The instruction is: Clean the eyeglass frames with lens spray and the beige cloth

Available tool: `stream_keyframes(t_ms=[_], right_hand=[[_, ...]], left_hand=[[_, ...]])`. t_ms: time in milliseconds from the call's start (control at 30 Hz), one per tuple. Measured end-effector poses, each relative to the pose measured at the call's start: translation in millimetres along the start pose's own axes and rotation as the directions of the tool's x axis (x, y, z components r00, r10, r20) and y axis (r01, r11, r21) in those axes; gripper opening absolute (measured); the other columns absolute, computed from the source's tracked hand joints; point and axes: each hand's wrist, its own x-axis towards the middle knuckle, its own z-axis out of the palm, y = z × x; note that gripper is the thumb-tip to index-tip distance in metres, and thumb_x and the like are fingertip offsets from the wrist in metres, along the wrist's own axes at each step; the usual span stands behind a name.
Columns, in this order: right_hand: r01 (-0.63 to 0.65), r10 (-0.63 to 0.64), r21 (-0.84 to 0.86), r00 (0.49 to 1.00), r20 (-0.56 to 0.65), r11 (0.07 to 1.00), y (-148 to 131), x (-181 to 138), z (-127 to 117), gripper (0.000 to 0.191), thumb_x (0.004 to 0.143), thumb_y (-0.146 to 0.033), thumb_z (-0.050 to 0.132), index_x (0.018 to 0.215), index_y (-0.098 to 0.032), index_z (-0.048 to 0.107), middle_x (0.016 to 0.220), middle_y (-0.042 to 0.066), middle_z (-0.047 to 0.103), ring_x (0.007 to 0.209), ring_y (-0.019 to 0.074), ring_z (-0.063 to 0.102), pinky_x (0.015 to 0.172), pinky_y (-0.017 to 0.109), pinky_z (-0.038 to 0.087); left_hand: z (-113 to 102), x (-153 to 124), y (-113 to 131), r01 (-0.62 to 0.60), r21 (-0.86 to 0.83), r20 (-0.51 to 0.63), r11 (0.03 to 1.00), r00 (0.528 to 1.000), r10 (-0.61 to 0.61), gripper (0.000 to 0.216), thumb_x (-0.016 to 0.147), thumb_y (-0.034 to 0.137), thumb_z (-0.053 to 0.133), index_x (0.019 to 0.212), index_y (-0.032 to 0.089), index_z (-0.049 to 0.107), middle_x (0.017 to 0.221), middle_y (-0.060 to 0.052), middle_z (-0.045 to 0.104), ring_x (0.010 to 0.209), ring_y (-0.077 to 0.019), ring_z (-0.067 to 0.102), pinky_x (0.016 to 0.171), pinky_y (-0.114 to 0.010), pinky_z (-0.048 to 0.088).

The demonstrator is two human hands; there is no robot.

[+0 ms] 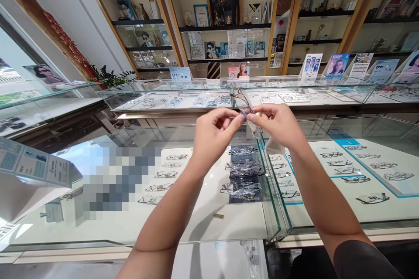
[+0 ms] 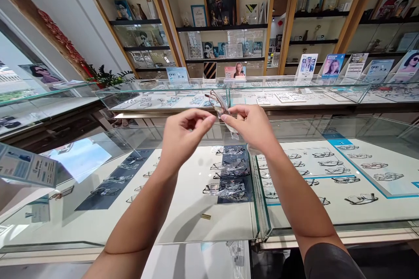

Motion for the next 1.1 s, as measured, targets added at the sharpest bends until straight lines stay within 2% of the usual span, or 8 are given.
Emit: stream_keyframes(t_ms=[67,133,300,467,667,867,1000,1100], right_hand=[[0.051,-0.071,-0.153,0.989,-0.127,0.987,-5,-6,10,0.034,0.090,-0.054,0.077,0.099,-0.022,0.082,0.058,-0.004,0.049,0.059,0.0143,0.042,0.060,0.032,0.031],[0.070,-0.134,-0.319,0.974,-0.183,0.945,-12,-11,20,0.032,0.094,-0.053,0.073,0.100,-0.022,0.082,0.061,-0.002,0.055,0.060,0.0154,0.045,0.062,0.033,0.030],[0.066,-0.147,-0.528,0.983,-0.111,0.846,-22,-18,26,0.028,0.099,-0.046,0.066,0.109,-0.024,0.081,0.069,0.002,0.064,0.061,0.0174,0.049,0.063,0.034,0.022],[0.150,-0.131,-0.429,0.989,0.074,0.891,-22,-17,8,0.031,0.102,-0.050,0.061,0.102,-0.026,0.079,0.067,0.001,0.064,0.062,0.0168,0.050,0.062,0.034,0.027],[0.149,-0.166,-0.438,0.986,-0.001,0.887,-20,-15,8,0.033,0.107,-0.042,0.054,0.090,-0.024,0.076,0.070,0.001,0.067,0.063,0.0158,0.047,0.063,0.034,0.027],[0.161,-0.209,-0.462,0.976,-0.054,0.872,-19,-17,6,0.029,0.103,-0.037,0.060,0.081,-0.022,0.072,0.064,-0.002,0.061,0.060,0.0138,0.045,0.062,0.033,0.027],[0.203,-0.269,-0.357,0.952,-0.144,0.912,-20,-17,-14,0.034,0.100,-0.037,0.068,0.070,-0.021,0.062,0.061,-0.004,0.051,0.058,0.0124,0.042,0.060,0.032,0.028],[0.253,-0.336,-0.313,0.909,-0.247,0.915,-20,-15,-27,0.043,0.099,-0.031,0.072,0.062,-0.021,0.051,0.059,-0.005,0.039,0.058,0.0109,0.033,0.059,0.033,0.024]], left_hand=[[7,-2,-2,0.113,-0.074,0.103,0.991,0.989,-0.105,0.032,0.090,0.055,0.081,0.087,0.023,0.083,0.056,0.003,0.051,0.052,-0.0117,0.041,0.049,-0.028,0.033],[11,-1,-7,0.176,-0.147,0.123,0.973,0.980,-0.159,0.034,0.086,0.057,0.083,0.090,0.023,0.084,0.059,0.002,0.057,0.054,-0.0124,0.045,0.050,-0.028,0.033],[6,7,-14,0.244,-0.238,0.166,0.940,0.964,-0.209,0.038,0.081,0.059,0.087,0.083,0.021,0.083,0.069,-0.003,0.067,0.061,-0.0145,0.053,0.054,-0.029,0.039],[-2,7,-11,0.161,-0.121,0.164,0.979,0.976,-0.140,0.034,0.086,0.057,0.083,0.083,0.023,0.079,0.054,0.004,0.044,0.052,-0.0124,0.037,0.052,-0.029,0.027],[-5,7,-6,0.094,0.029,0.251,0.995,0.963,-0.098,0.033,0.093,0.051,0.074,0.080,0.022,0.072,0.057,0.005,0.035,0.055,-0.0128,0.031,0.057,-0.030,0.025],[-13,7,5,0.097,0.194,0.342,0.976,0.926,-0.159,0.023,0.097,0.036,0.066,0.083,0.018,0.070,0.063,0.004,0.042,0.061,-0.0118,0.035,0.060,-0.028,0.027],[-30,5,17,0.031,0.294,0.480,0.955,0.860,-0.175,0.022,0.098,0.036,0.066,0.086,0.019,0.071,0.063,0.004,0.049,0.059,-0.0116,0.037,0.060,-0.028,0.027],[-39,3,27,-0.063,0.390,0.610,0.919,0.765,-0.207,0.023,0.099,0.035,0.064,0.083,0.019,0.071,0.063,0.002,0.054,0.058,-0.0122,0.040,0.060,-0.029,0.027]])
